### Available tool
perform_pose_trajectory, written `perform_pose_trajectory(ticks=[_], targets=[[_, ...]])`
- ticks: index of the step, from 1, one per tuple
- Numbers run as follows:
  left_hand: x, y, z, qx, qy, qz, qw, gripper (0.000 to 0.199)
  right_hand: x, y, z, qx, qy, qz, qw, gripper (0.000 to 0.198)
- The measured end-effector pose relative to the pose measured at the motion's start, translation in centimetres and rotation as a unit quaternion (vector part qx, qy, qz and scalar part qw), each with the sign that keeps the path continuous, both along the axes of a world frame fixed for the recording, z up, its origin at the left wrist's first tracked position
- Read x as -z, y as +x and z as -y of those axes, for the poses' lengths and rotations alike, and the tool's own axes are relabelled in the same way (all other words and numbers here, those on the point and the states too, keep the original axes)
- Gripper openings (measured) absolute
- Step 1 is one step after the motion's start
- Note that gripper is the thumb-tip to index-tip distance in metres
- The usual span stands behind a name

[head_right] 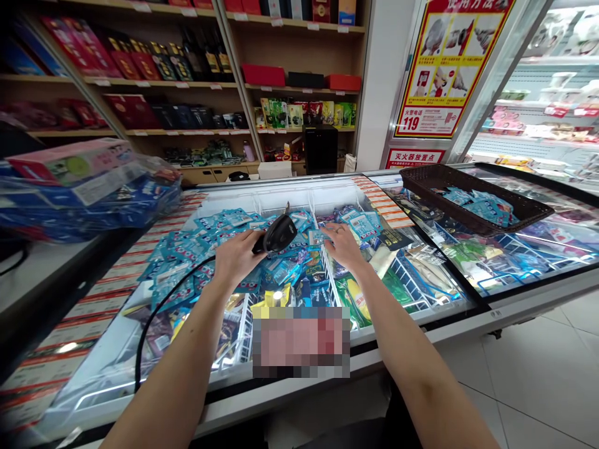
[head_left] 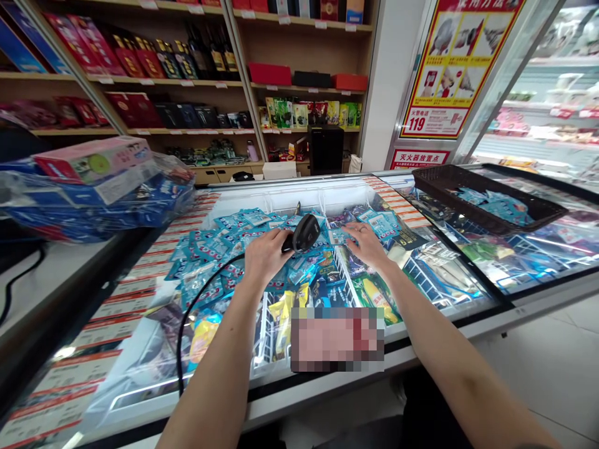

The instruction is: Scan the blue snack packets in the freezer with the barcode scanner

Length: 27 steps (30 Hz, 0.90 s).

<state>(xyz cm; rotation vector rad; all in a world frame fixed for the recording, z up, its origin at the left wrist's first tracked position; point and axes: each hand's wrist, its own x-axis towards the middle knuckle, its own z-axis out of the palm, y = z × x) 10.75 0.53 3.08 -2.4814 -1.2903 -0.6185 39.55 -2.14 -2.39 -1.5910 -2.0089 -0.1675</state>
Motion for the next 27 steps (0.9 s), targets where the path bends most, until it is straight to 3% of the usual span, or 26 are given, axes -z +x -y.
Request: perform_pose_trajectory(ticks=[7,12,14,17,22,27], targets=[[0.1,0.2,0.0,0.031,-0.005,-0.022,0.999,0.031,0.8,1.3,-0.6,0.019,-0.058,0.015,0.998,0.04],[0.0,0.4,0.1,0.046,-0.006,-0.039,0.998,0.03,0.6,1.7,-0.6,0.084,-0.093,-0.047,0.991,0.072],[0.0,0.4,0.1,0.047,-0.006,-0.041,0.998,0.03,0.6,1.7,-0.6,0.106,-0.107,-0.062,0.987,0.076],[0.1,0.5,0.0,0.049,-0.003,-0.044,0.998,0.03,0.6,1.7,-0.6,0.105,-0.095,-0.093,0.986,0.069],[0.1,0.6,0.1,0.054,-0.001,-0.051,0.997,0.031,0.4,1.6,-0.7,0.119,-0.029,-0.19,0.974,0.041],[0.1,0.7,0.1,0.057,-0.01,-0.055,0.997,0.033,0.4,1.6,-0.9,0.11,0.001,-0.22,0.969,0.037]])
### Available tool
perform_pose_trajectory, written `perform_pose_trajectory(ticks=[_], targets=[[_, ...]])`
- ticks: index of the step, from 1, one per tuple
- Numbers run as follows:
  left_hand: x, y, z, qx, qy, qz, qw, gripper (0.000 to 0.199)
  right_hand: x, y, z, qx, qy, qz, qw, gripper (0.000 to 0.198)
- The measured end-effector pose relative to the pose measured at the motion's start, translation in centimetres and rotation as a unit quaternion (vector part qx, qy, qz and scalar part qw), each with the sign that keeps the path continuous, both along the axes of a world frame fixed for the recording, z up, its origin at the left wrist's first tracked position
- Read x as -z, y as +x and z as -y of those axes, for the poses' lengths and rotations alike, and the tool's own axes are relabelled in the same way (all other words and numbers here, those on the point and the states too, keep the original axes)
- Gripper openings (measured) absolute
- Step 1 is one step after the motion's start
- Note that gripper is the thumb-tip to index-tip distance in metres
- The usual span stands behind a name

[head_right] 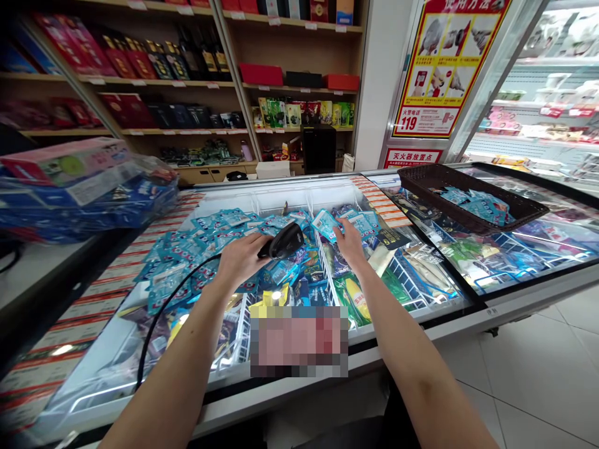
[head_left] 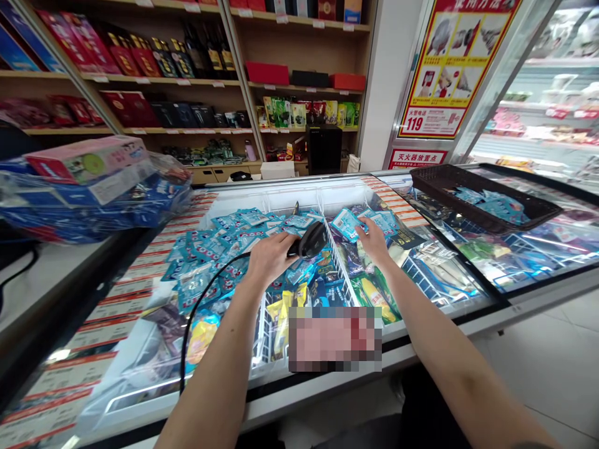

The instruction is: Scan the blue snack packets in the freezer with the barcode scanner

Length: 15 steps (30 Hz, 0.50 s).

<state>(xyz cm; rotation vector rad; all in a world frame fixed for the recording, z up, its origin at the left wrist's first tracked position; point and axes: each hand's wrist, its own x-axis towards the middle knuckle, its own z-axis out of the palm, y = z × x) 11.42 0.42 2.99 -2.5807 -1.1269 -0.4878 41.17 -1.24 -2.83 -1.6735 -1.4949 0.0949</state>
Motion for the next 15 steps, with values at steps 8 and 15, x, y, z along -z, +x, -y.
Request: perform_pose_trajectory(ticks=[8,15], targets=[[0.11,0.25,0.07,0.015,0.002,0.003,1.0,0.032,0.3,0.15,-0.3,-0.014,-0.013,-0.115,0.993,0.04],[0.12,0.34,0.02,0.002,-0.013,0.013,1.0,0.033,0.07,-0.03,-0.08,-0.027,-0.006,-0.141,0.99,0.04]])
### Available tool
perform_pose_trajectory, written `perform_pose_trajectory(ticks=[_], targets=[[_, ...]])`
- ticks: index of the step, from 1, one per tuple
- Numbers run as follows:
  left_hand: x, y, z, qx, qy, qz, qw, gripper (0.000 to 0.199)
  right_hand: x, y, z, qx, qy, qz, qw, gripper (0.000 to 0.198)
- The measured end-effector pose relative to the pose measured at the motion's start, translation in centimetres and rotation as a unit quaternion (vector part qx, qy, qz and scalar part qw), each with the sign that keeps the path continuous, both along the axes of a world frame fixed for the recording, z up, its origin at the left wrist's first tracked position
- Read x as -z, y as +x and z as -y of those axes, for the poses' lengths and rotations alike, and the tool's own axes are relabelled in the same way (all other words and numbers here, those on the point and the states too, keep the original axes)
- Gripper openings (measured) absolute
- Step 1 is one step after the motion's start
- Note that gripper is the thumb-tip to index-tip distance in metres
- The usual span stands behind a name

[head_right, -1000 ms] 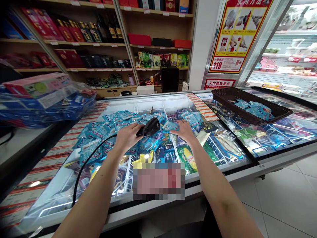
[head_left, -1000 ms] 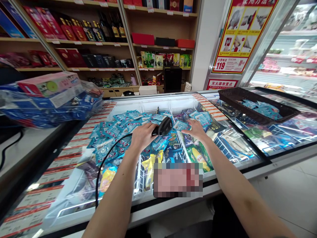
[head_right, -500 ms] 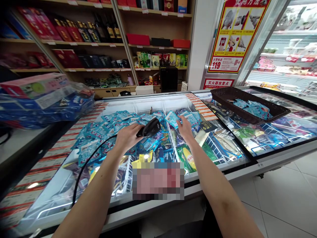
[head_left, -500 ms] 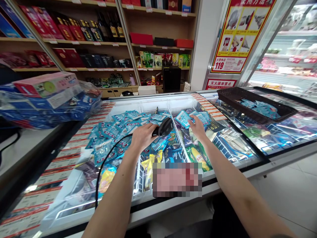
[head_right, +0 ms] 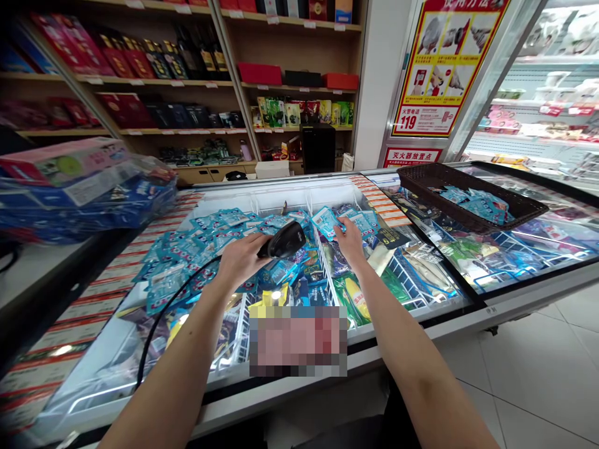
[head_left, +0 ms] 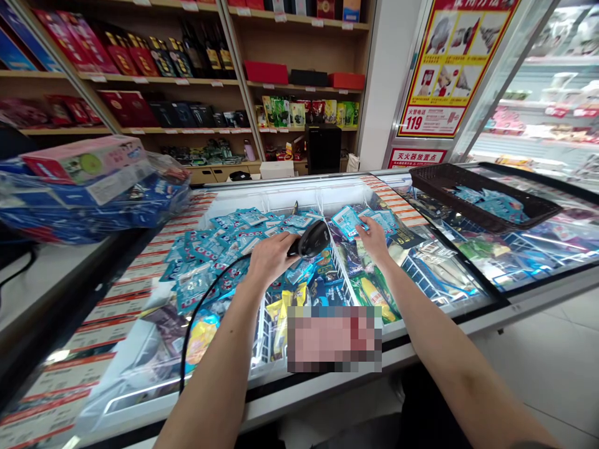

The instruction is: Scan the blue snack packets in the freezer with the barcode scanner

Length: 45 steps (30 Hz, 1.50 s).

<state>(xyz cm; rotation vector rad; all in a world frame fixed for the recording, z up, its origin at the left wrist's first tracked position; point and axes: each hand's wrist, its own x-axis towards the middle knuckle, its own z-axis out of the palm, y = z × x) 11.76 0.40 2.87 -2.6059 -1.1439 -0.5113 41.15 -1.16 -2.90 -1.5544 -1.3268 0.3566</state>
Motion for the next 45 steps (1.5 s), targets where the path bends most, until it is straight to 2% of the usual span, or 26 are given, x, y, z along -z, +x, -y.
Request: perform_pose_trajectory(ticks=[14,32,35,38,41,45], targets=[[0.1,0.1,0.1,0.004,0.007,-0.004,1.0,0.034,-0.1,-0.6,0.1,-0.034,0.007,-0.047,0.998,0.036],[0.0,0.2,0.1,0.005,0.006,0.004,1.0,0.035,0.0,-0.6,0.0,-0.024,0.012,-0.026,0.999,0.038],[0.0,0.2,0.2,0.007,0.012,0.005,1.0,0.034,-0.3,-0.1,0.2,0.016,0.03,0.005,0.999,0.04],[0.0,0.2,0.2,0.006,0.016,0.007,1.0,0.033,-0.8,0.8,0.7,0.091,0.026,0.076,0.993,0.039],[0.1,0.1,0.0,0.007,0.021,0.005,1.0,0.032,-1.3,2.0,1.3,0.158,-0.018,0.125,0.979,0.04],[0.2,0.0,-0.2,0.012,0.027,0.001,1.0,0.033,-1.4,3.0,2.2,0.209,-0.119,0.154,0.959,0.041]])
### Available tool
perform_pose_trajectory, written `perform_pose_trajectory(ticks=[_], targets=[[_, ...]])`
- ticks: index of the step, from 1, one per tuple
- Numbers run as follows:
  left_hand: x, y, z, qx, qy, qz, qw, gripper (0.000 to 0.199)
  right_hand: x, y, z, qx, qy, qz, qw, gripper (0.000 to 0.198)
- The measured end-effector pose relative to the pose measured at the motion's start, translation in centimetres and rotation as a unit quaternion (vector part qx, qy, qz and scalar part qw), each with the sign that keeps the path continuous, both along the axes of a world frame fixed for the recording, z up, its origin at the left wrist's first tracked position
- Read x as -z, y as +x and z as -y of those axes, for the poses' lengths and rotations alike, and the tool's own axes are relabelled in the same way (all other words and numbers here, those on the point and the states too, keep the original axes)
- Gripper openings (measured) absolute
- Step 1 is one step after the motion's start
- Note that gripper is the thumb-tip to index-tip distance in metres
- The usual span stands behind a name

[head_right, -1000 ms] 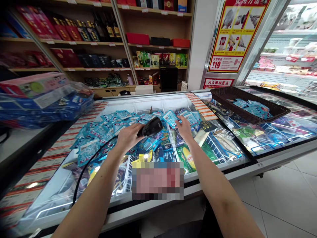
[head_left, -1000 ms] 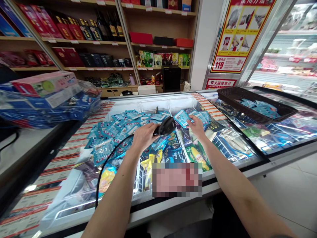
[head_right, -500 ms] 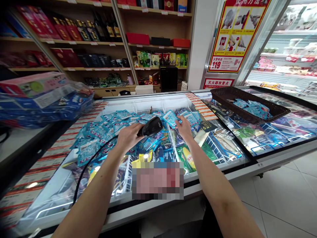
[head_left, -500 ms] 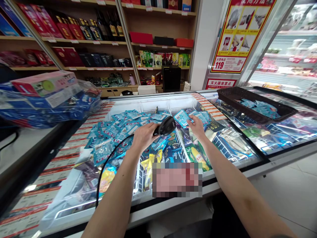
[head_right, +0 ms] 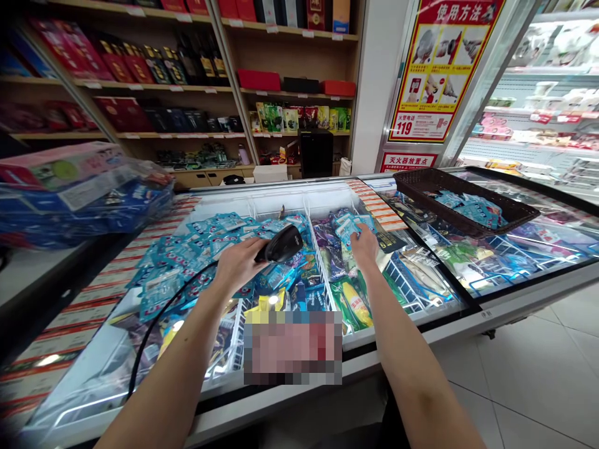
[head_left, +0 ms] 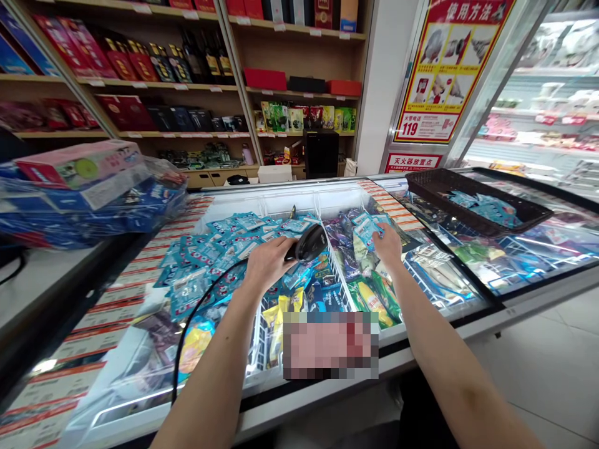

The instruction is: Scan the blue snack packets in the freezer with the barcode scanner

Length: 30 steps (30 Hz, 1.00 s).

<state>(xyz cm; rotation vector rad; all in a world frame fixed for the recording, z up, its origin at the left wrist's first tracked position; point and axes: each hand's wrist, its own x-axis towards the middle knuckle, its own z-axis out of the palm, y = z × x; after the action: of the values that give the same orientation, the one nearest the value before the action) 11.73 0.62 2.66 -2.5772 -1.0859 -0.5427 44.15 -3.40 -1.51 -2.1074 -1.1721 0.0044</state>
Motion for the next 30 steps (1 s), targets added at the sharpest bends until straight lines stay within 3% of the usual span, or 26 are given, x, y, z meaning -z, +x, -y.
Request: perform_pose_trajectory(ticks=[2,6,9,13,19,30], targets=[[0.0,0.0,0.0,0.002,0.002,-0.003,1.0,0.033,0.1,0.1,0.4,0.029,-0.028,0.026,0.999,0.04],[-0.2,-0.1,0.1,0.006,0.007,-0.007,1.0,0.033,0.1,-0.2,0.8,0.059,-0.022,0.089,0.994,0.042],[-0.3,-0.2,0.1,0.006,0.004,-0.003,1.0,0.034,0.1,-0.4,0.9,0.007,-0.03,0.1,0.995,0.048],[-0.3,-0.2,0.0,0.006,0.002,0.006,1.0,0.034,0.5,-0.2,0.6,-0.062,-0.026,0.139,0.988,0.033],[-0.2,-0.3,0.0,-0.008,0.005,0.02,1.0,0.034,1.6,0.2,-0.2,-0.02,-0.023,0.162,0.986,0.03],[-0.1,-0.6,-0.2,-0.014,0.018,0.016,1.0,0.033,2.0,-0.1,-0.5,-0.033,-0.038,0.14,0.989,0.035]])
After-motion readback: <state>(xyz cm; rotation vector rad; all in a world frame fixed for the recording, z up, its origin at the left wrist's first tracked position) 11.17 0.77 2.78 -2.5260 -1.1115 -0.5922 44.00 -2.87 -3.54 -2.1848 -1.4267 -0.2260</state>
